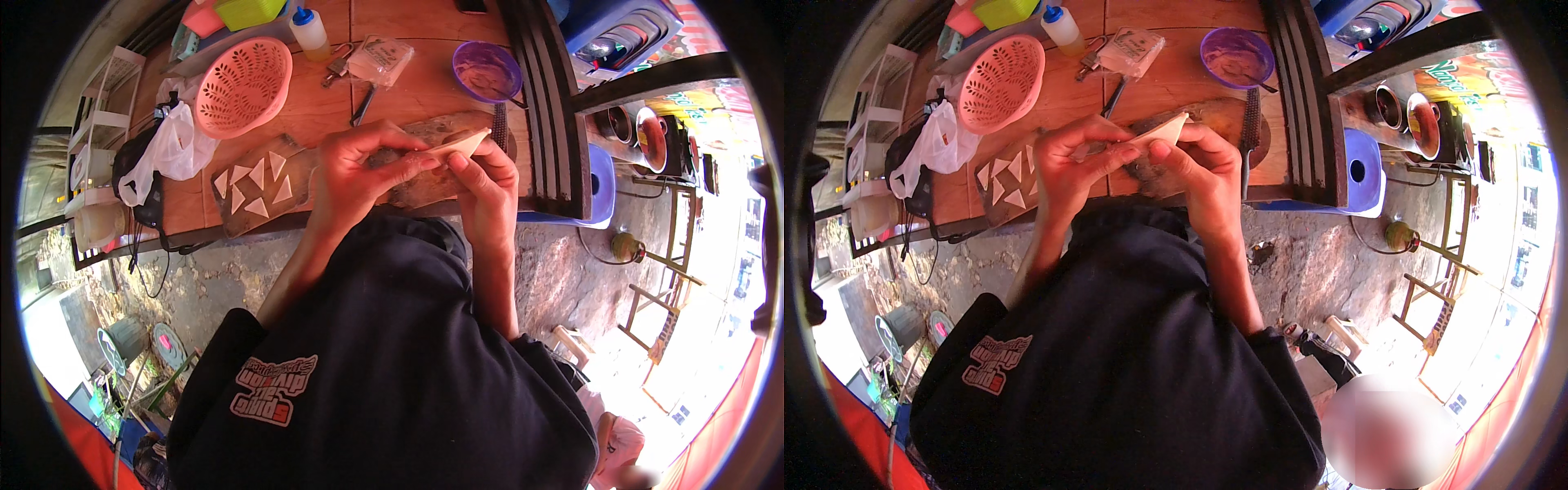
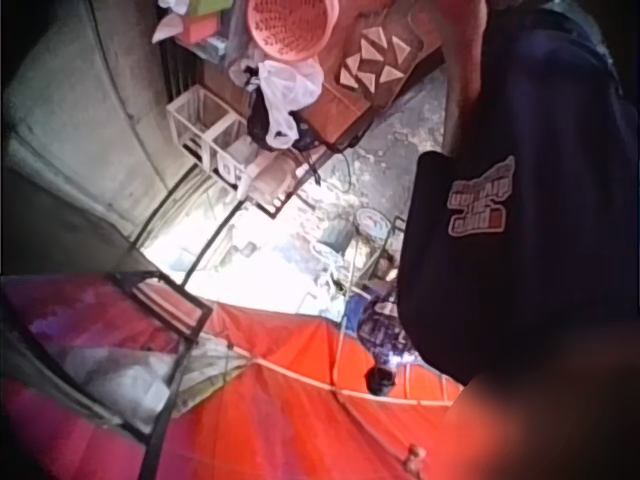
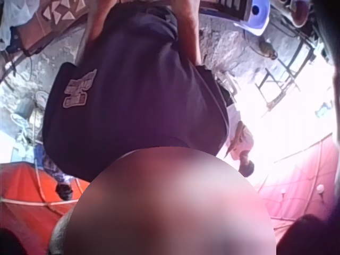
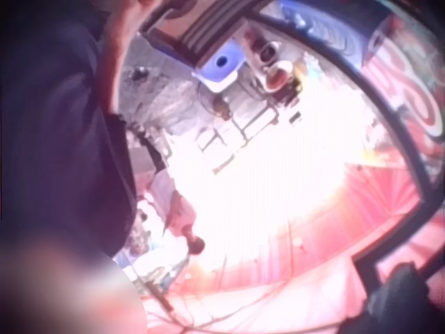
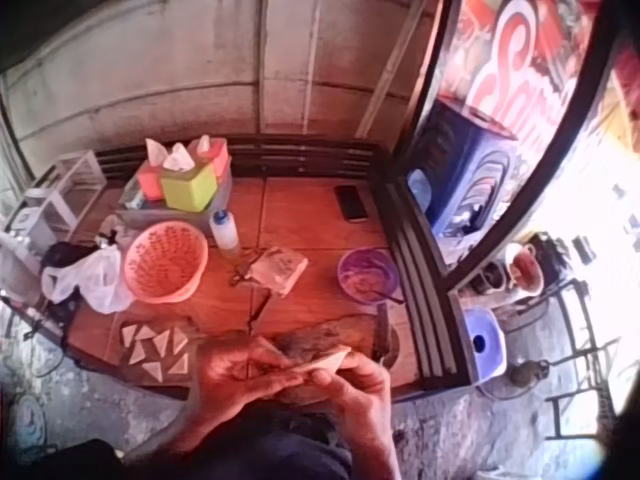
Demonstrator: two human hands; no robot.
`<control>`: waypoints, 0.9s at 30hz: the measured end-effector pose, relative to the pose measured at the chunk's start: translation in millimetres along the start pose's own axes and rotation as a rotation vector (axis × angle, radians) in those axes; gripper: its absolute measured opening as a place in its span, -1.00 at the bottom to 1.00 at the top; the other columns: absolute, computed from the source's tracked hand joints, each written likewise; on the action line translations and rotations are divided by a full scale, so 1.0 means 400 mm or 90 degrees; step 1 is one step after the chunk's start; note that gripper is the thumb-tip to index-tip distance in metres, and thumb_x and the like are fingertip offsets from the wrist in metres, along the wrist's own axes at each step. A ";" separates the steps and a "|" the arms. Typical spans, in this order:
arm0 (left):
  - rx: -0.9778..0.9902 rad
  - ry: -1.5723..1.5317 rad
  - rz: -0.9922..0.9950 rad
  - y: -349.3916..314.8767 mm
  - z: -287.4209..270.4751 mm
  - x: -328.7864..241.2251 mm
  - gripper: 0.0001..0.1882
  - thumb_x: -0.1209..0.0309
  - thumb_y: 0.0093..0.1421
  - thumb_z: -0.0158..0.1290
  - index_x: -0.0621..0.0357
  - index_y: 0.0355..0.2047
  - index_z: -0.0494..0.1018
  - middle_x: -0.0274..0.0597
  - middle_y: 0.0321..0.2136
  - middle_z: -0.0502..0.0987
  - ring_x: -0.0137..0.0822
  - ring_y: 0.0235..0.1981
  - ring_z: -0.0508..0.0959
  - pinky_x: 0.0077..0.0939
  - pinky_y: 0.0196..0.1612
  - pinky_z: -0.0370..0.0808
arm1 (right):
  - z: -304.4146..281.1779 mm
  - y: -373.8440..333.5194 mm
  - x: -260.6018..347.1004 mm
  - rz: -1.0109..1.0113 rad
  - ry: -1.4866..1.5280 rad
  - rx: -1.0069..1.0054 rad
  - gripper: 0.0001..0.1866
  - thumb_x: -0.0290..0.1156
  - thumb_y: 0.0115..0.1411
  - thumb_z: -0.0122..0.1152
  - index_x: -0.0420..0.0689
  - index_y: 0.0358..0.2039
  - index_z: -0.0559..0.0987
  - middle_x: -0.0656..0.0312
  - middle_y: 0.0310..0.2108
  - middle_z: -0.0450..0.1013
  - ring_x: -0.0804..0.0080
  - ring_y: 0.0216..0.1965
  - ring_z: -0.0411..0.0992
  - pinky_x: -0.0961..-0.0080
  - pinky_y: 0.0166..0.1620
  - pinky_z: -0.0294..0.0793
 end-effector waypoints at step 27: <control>-0.038 -0.192 -0.176 -0.021 -0.007 0.081 -0.84 0.52 0.16 0.21 0.34 -0.25 0.61 -0.23 -0.42 0.64 -0.56 -0.38 0.58 -0.71 -0.28 0.47 | 0.010 0.007 -0.017 0.054 -0.019 0.018 -0.81 -0.53 0.20 0.29 -0.28 -0.17 0.59 0.18 -0.25 0.59 0.54 -0.24 0.54 0.62 -0.12 0.49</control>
Point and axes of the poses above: each hand's wrist, its own y-axis towards the middle knuckle, its own z-axis out of the palm, x = y × z, the point moved 4 cm from there along y, towards the middle knuckle
